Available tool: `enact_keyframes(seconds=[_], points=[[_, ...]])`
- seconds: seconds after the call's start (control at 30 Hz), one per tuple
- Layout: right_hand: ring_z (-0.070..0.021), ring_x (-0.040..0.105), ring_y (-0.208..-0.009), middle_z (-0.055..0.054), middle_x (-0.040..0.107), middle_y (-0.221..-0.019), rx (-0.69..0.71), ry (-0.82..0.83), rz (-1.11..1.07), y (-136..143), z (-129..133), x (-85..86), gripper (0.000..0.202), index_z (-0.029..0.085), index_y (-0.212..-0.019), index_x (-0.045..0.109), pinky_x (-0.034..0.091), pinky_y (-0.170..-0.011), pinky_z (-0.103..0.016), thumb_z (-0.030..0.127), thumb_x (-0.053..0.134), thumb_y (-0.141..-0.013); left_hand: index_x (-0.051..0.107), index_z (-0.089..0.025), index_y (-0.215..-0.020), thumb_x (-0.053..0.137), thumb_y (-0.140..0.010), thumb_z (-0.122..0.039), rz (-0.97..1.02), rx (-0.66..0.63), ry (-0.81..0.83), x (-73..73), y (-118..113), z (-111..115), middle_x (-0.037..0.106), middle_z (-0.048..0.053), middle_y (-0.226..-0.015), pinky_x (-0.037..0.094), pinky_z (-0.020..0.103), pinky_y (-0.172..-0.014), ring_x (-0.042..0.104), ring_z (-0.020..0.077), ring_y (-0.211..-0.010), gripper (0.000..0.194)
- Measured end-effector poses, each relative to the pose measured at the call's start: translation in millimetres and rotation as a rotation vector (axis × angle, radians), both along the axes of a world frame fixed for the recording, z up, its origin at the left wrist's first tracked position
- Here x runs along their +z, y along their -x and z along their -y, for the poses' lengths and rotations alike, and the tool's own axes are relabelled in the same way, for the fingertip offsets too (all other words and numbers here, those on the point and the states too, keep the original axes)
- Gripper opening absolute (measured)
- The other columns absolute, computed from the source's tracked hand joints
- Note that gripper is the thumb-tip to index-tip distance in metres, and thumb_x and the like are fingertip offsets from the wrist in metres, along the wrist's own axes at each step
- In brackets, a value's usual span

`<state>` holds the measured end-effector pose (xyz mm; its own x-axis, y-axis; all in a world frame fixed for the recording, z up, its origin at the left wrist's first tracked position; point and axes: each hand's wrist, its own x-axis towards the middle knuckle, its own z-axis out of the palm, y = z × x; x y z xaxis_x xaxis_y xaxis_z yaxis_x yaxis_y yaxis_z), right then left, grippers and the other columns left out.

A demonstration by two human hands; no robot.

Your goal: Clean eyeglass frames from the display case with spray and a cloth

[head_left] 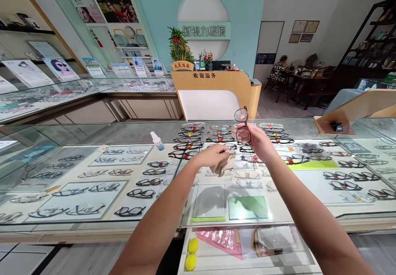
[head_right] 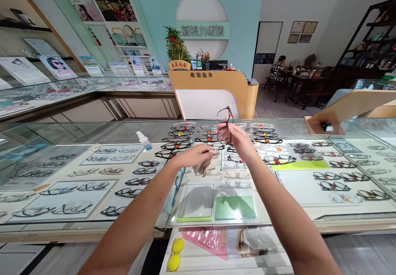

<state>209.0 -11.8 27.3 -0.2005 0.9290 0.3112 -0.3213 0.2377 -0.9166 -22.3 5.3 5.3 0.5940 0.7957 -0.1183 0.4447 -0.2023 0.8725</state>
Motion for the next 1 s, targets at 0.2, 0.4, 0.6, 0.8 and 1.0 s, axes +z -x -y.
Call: enact_keyframes(seconds=[0.2,0.4,0.6,0.8,1.0], points=[[-0.0245,0.072,-0.102,-0.008,0.083,-0.12,-0.003,-0.025,0.017,3,0,-1.4,0.041,0.026,-0.112,0.084,0.057,-0.087,-0.036,0.062,0.078,-0.093,0.079,-0.021,-0.098,0.089,-0.073,-0.059,0.527,0.359,0.109,-3.5,-9,-13,0.08,0.003,-0.095,0.052,0.029,-0.079,0.071,0.0226,-0.092,0.047],[-0.0271,0.071,-0.118,-0.005,0.08,-0.131,-0.036,-0.068,0.072,5,-2,-7.4,0.037,0.029,-0.109,0.086,0.054,-0.101,-0.038,0.062,0.076,-0.096,0.084,-0.018,-0.104,0.105,-0.055,-0.064,0.778,0.386,0.291,-5.1,-13,-15,0.083,0.006,-0.095,0.058,0.03,-0.081,0.076,0.0217,-0.087,0.071],[-0.0298,0.068,-0.13,-0.004,0.079,-0.13,-0.049,-0.104,0.131,6,-6,-13.9,0.036,0.031,-0.109,0.087,0.045,-0.121,-0.043,0.062,0.077,-0.096,0.085,-0.015,-0.107,0.101,-0.068,-0.065,0.847,0.231,0.288,-1.6,-18,-7,0.084,0.01,-0.093,0.061,0.034,-0.083,0.079,0.0264,-0.095,0.066],[-0.0294,0.069,-0.127,-0.004,0.08,-0.127,-0.021,-0.106,0.148,16,-1,-14.9,0.038,0.031,-0.109,0.087,0.045,-0.122,-0.043,0.065,0.078,-0.094,0.083,-0.018,-0.098,0.094,-0.072,-0.076,0.8,0.186,0.249,0.1,-28,6,0.073,0.003,-0.073,0.057,0.029,-0.07,0.072,0.0183,-0.071,0.063],[-0.031,0.067,-0.13,-0.004,0.08,-0.118,-0.019,-0.053,0.138,22,3,-16.4,0.041,0.03,-0.113,0.084,0.052,-0.11,-0.042,0.066,0.074,-0.096,0.074,-0.017,-0.09,0.099,-0.068,-0.07,0.816,0.143,0.253,1.5,-34,15,0.071,0.003,-0.079,0.051,0.026,-0.066,0.064,0.0139,-0.067,0.063]])
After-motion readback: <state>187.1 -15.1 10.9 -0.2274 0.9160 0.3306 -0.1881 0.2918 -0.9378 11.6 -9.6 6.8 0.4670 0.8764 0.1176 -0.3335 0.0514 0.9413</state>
